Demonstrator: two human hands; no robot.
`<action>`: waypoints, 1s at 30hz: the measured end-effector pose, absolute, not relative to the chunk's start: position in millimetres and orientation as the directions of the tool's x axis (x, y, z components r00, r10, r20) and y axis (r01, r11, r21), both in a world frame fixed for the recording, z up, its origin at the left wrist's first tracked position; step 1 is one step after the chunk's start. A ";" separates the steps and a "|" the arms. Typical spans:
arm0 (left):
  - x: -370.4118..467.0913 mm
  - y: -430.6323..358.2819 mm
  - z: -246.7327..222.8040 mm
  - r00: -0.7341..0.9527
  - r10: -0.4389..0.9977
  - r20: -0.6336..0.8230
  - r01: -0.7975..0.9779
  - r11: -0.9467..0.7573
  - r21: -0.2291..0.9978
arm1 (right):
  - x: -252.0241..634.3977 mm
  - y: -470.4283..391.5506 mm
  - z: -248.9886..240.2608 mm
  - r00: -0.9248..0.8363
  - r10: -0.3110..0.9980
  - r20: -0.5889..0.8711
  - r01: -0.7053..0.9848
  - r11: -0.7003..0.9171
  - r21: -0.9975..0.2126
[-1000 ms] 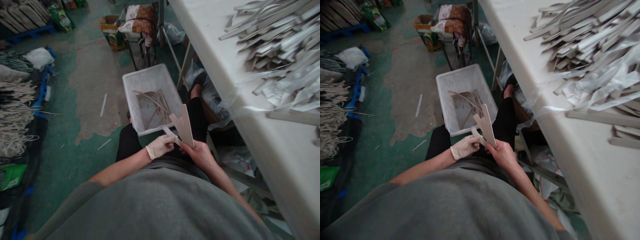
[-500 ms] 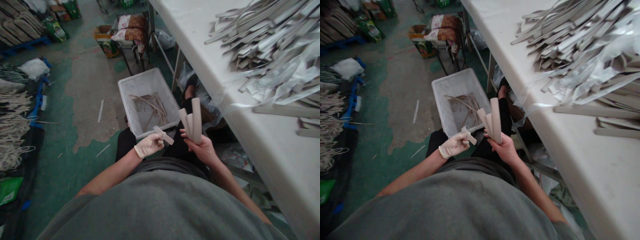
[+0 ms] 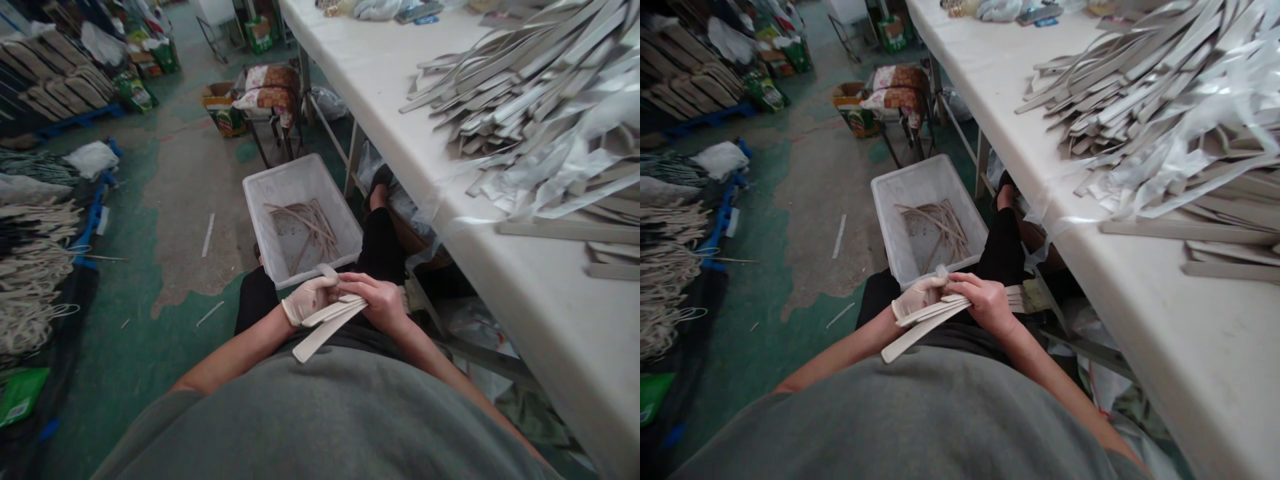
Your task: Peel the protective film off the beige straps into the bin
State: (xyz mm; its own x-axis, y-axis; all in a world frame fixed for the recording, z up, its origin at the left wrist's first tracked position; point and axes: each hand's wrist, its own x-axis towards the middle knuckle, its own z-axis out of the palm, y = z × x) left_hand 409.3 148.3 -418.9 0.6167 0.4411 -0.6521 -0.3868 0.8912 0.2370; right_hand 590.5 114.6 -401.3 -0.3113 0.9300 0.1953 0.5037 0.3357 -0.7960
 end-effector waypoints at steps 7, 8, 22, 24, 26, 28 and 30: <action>381.3 187.6 -460.5 0.372 0.504 -0.779 -0.610 0.765 0.204 | 626.2 90.0 -362.5 -0.239 0.970 0.032 0.432 0.136 -0.892; 371.9 200.4 -466.9 0.267 0.529 -0.806 -0.663 0.708 0.244 | 635.2 84.3 -356.3 -0.247 0.968 -0.035 0.414 0.073 -0.908; 333.5 249.7 -441.3 0.030 0.877 -0.480 -0.447 0.441 0.778 | 618.0 91.8 -369.7 -0.211 0.933 -0.292 0.093 -0.278 -0.956; 348.9 218.5 -441.8 0.239 0.863 -0.445 -0.288 0.500 0.816 | 606.4 115.9 -375.1 -0.139 0.951 -0.278 0.017 -0.278 -0.960; 361.4 189.3 -441.0 0.395 0.806 -0.441 -0.182 0.539 0.823 | 600.6 137.3 -381.3 -0.089 0.962 -0.257 -0.029 -0.260 -0.965; 370.0 167.5 -437.8 0.486 0.742 -0.462 -0.103 0.573 0.813 | 599.0 152.1 -387.9 -0.070 0.970 -0.233 -0.063 -0.237 -0.969; 375.5 155.5 -433.0 0.529 0.685 -0.501 -0.032 0.606 0.795 | 598.9 159.3 -393.5 -0.071 0.977 -0.202 -0.070 -0.207 -0.976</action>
